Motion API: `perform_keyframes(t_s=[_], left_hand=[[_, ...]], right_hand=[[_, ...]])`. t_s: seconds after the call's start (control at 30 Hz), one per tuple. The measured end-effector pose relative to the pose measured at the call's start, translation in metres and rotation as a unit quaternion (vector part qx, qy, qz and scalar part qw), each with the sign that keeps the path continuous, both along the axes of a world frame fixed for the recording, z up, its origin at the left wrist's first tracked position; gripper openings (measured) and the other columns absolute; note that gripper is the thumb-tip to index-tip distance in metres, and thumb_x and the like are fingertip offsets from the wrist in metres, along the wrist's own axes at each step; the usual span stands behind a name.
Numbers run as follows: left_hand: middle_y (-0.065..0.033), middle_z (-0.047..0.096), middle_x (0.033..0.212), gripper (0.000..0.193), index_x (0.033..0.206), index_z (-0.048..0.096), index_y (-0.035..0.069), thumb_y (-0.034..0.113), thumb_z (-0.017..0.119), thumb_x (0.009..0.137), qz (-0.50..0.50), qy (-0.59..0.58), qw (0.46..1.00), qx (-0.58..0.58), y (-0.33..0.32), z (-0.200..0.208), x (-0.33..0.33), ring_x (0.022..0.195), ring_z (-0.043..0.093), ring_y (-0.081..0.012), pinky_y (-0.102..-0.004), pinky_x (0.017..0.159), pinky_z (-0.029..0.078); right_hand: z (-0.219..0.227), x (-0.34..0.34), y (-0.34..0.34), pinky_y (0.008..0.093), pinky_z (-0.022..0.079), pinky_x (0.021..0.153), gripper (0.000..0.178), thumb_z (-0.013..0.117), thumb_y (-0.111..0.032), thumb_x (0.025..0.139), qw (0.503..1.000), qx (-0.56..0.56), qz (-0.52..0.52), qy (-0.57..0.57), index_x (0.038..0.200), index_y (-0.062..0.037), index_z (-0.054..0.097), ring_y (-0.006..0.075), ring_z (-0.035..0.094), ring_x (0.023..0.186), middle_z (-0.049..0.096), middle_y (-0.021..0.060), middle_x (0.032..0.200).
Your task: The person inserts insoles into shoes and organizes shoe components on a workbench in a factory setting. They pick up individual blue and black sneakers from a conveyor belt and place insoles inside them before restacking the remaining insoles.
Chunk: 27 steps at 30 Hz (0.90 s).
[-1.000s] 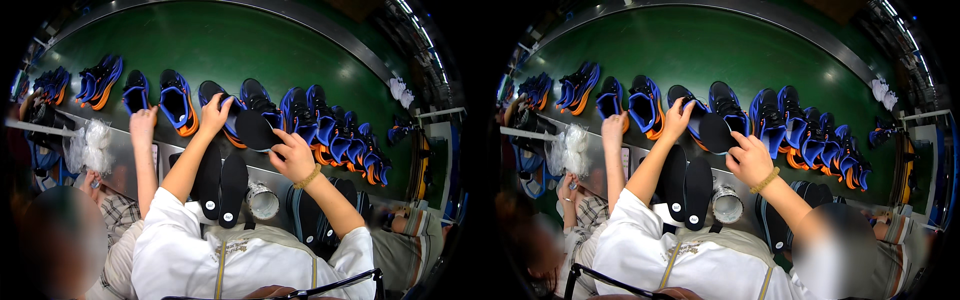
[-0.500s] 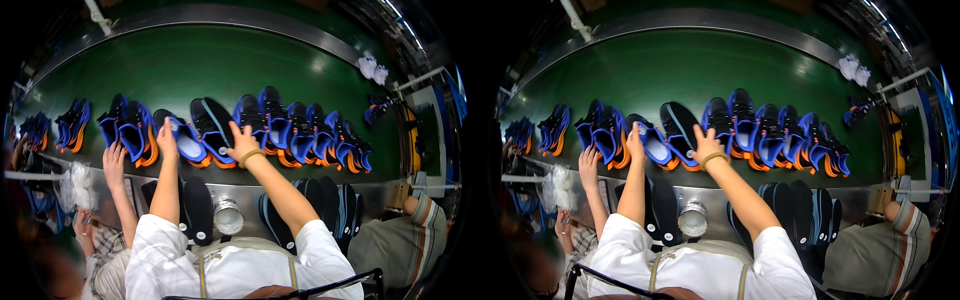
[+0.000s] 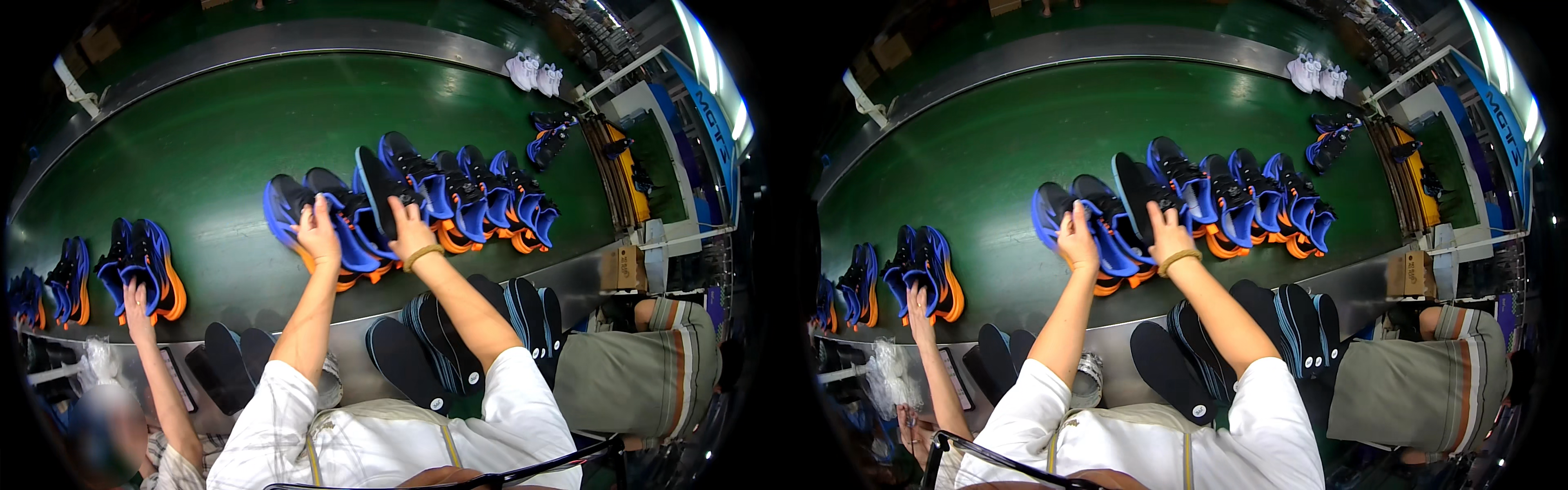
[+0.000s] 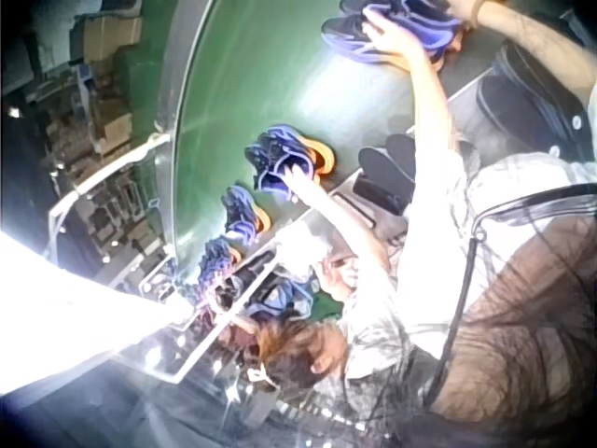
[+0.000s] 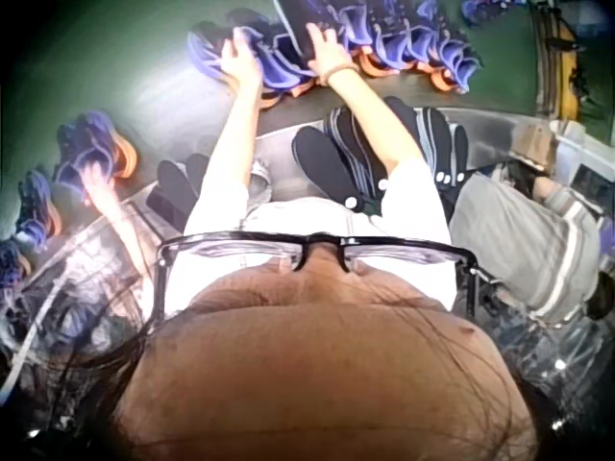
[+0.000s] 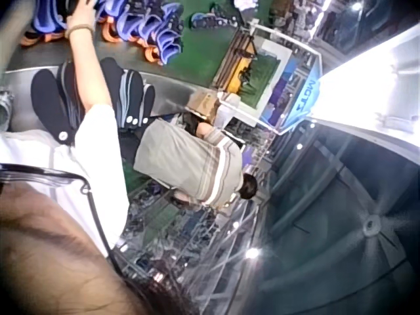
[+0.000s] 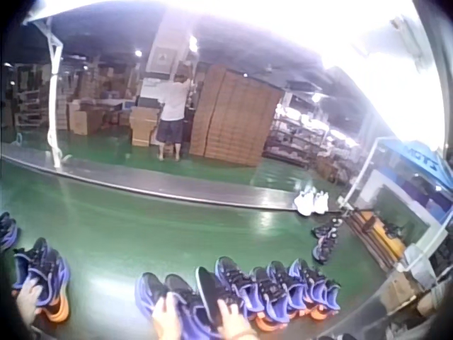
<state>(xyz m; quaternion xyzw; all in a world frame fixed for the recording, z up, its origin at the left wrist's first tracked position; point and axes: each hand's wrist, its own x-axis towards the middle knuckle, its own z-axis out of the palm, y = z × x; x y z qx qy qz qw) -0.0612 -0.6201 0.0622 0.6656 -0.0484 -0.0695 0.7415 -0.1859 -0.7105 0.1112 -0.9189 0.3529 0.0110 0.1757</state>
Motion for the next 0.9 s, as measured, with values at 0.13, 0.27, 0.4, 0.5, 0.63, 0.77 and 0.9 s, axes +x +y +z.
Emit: perform_keyframes(t_s=[0.13, 0.27, 0.4, 0.5, 0.63, 0.77, 0.9], left_hand=[[0.0023, 0.051, 0.065, 0.029, 0.072, 0.054, -0.001, 0.026, 0.054, 0.083, -0.031, 0.082, 0.995, -0.055, -0.008, 0.008, 0.004, 0.06, 0.044, -0.0045, -0.0189, 0.056, 0.036], [-0.005, 0.049, 0.05, 0.039, 0.08, 0.058, 0.0, 0.039, 0.054, 0.079, -0.145, -0.021, 0.969, 0.198, 0.037, 0.014, 0.028, 0.047, 0.045, -0.0119, -0.0272, 0.048, 0.037], [-0.013, 0.053, 0.052, 0.039, 0.072, 0.058, 0.005, 0.042, 0.05, 0.08, -0.179, -0.116, 0.928, 0.305, 0.06, 0.043, 0.036, 0.051, 0.053, -0.0295, -0.0367, 0.05, 0.04], [-0.0151, 0.053, 0.053, 0.044, 0.065, 0.056, 0.002, 0.042, 0.049, 0.08, -0.2, -0.089, 0.921, 0.323, 0.067, 0.03, 0.052, 0.051, 0.053, -0.0294, -0.0371, 0.05, 0.04], [-0.015, 0.05, 0.05, 0.048, 0.061, 0.052, -0.002, 0.042, 0.05, 0.079, -0.213, -0.052, 0.932, 0.287, 0.065, 0.028, 0.054, 0.048, 0.052, -0.027, -0.0354, 0.048, 0.039], [-0.0141, 0.047, 0.046, 0.049, 0.057, 0.05, -0.003, 0.041, 0.053, 0.078, -0.207, -0.027, 0.942, 0.264, 0.067, 0.026, 0.06, 0.043, 0.048, -0.021, -0.033, 0.045, 0.038], [-0.0073, 0.045, 0.045, 0.049, 0.056, 0.048, -0.002, 0.04, 0.054, 0.078, -0.224, 0.009, 0.948, 0.227, 0.064, 0.025, 0.062, 0.043, 0.042, -0.0114, -0.029, 0.042, 0.034]], right_hand=[[0.018, -0.007, -0.024, 0.0418, 0.041, 0.08, 0.089, 0.07, -0.012, 0.056, 0.997, -0.038, -0.006, 0.063, 0.129, -0.0192, 0.021, 0.035, 0.047, 0.096, 0.04, 0.0161, 0.107], [0.046, -0.023, -0.01, 0.0381, 0.041, 0.082, 0.08, 0.075, -0.02, 0.055, 0.975, 0.013, 0.087, -0.202, 0.125, -0.0132, 0.036, 0.0323, 0.048, 0.096, 0.043, 0.0154, 0.111], [0.084, -0.027, 0.032, 0.035, 0.044, 0.077, 0.049, 0.074, -0.019, 0.057, 0.944, 0.011, 0.136, -0.301, 0.099, -0.0001, 0.057, 0.0312, 0.053, 0.087, 0.046, 0.0203, 0.113], [0.099, -0.027, 0.068, 0.0312, 0.044, 0.064, 0.03, 0.069, -0.015, 0.062, 0.942, -0.078, 0.222, -0.238, 0.087, -0.0015, 0.06, 0.0249, 0.052, 0.07, 0.048, 0.0194, 0.111], [0.092, -0.031, 0.079, 0.0301, 0.043, 0.059, 0.011, 0.063, -0.01, 0.062, 0.953, -0.119, 0.241, -0.137, 0.067, -0.0019, 0.057, 0.0207, 0.049, 0.064, 0.055, 0.0092, 0.102], [0.08, -0.007, 0.083, 0.0301, 0.044, 0.058, 0.007, 0.058, -0.009, 0.065, 0.945, -0.14, 0.275, -0.112, 0.062, -0.0028, 0.055, 0.0198, 0.051, 0.066, 0.057, 0.0076, 0.095], [0.032, 0.03, 0.083, 0.0316, 0.046, 0.058, 0.008, 0.053, -0.01, 0.068, 0.958, -0.142, 0.237, -0.078, 0.066, -0.0035, 0.057, 0.0218, 0.054, 0.068, 0.057, 0.0097, 0.089]])
